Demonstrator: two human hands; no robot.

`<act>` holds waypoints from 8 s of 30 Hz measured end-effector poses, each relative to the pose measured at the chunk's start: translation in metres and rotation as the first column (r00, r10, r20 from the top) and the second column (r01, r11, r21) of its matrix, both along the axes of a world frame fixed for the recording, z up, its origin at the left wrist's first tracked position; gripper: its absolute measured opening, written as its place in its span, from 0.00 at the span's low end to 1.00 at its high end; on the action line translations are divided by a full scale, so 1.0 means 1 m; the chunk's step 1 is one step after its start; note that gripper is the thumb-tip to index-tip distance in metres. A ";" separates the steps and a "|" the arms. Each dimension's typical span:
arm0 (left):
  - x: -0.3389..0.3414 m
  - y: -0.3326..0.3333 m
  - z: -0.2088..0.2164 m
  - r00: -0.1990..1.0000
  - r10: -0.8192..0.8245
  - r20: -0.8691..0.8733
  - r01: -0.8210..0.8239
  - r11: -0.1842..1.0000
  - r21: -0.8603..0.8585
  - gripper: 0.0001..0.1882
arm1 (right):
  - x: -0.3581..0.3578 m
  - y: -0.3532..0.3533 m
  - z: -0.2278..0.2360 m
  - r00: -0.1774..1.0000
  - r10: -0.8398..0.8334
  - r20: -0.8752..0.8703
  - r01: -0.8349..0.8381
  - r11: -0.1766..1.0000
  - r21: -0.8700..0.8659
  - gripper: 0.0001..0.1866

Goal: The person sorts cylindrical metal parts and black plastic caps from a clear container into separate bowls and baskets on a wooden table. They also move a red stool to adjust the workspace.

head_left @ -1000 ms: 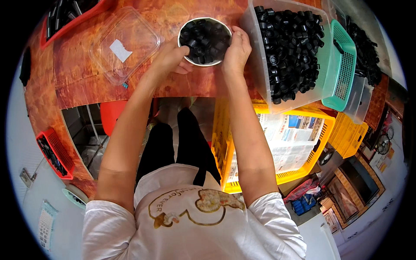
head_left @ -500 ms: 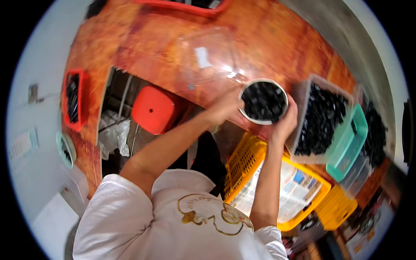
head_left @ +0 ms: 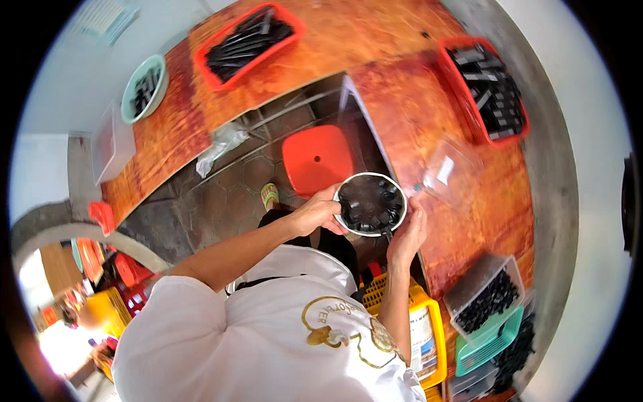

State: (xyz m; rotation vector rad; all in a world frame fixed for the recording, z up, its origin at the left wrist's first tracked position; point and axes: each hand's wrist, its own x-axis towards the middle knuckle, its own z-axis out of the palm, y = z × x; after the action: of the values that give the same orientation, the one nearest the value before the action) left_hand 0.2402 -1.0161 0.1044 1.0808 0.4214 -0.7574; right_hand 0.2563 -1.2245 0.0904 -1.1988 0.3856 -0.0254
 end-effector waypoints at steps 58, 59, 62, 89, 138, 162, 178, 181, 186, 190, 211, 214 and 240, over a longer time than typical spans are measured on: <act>-0.121 0.491 -0.108 0.865 0.446 0.230 -0.500 0.732 0.462 0.11 | -0.334 0.162 -0.170 0.620 -0.203 -0.758 -0.164 0.911 -0.378 0.11; -0.125 0.486 -0.111 0.875 0.417 0.244 -0.483 0.736 0.474 0.11 | -0.343 0.154 -0.201 0.646 -0.169 -0.744 -0.188 0.910 -0.370 0.10; -0.132 0.483 -0.130 0.943 0.241 0.230 -0.333 0.659 0.675 0.08 | -0.309 0.147 -0.213 0.679 -0.062 -0.732 -0.193 0.946 -0.259 0.10; -0.301 0.457 -0.146 0.835 0.548 0.047 -0.403 0.552 0.730 0.11 | -0.114 0.180 -0.164 0.583 0.359 -0.729 -0.736 0.612 -0.287 0.12; -0.105 0.597 -0.129 0.544 0.820 0.177 -0.797 0.439 0.415 0.16 | -0.188 0.180 -0.149 0.682 0.076 -0.727 -0.472 0.805 -0.359 0.10; -0.087 0.587 -0.090 0.906 -0.279 0.317 -0.396 -0.301 0.868 0.23 | -0.181 0.198 -0.139 0.733 0.210 -0.648 -0.558 0.729 -0.395 0.10; -0.081 0.597 -0.096 0.877 -0.276 0.393 -0.462 -0.267 0.845 0.19 | -0.218 0.193 -0.135 0.736 0.184 -0.651 -0.552 0.720 -0.420 0.12; -0.081 0.596 -0.088 0.893 -0.316 0.320 -0.406 -0.264 0.875 0.19 | -0.216 0.192 -0.135 0.718 0.192 -0.669 -0.586 0.685 -0.432 0.11; -0.080 0.599 -0.087 0.898 -0.329 0.292 -0.373 -0.220 0.901 0.18 | -0.196 0.208 -0.128 0.736 0.203 -0.646 -0.547 0.740 -0.392 0.10; -0.083 0.602 -0.089 0.873 -0.319 0.369 -0.443 -0.204 0.873 0.18 | -0.179 0.219 -0.120 0.738 0.225 -0.636 -0.542 0.759 -0.361 0.10; -0.094 0.596 -0.051 0.627 0.778 0.038 -0.640 0.543 -0.543 0.18 | -0.176 0.216 -0.125 0.723 0.229 -0.652 -0.575 0.723 -0.383 0.11; -0.093 0.597 -0.056 0.652 0.757 0.034 -0.601 0.544 -0.585 0.19 | -0.175 0.216 -0.127 0.734 0.226 -0.640 -0.565 0.727 -0.391 0.11; -0.045 0.590 -0.062 0.945 0.030 0.325 -0.327 0.065 0.943 0.28 | -0.205 0.194 -0.156 0.703 0.120 -0.701 -0.439 0.848 -0.296 0.10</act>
State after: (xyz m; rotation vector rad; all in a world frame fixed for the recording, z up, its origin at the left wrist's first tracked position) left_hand 0.1954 -0.4258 0.0429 2.3844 0.9413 0.0776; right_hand 0.0514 -1.0308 -0.0656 -1.7088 0.8474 0.6484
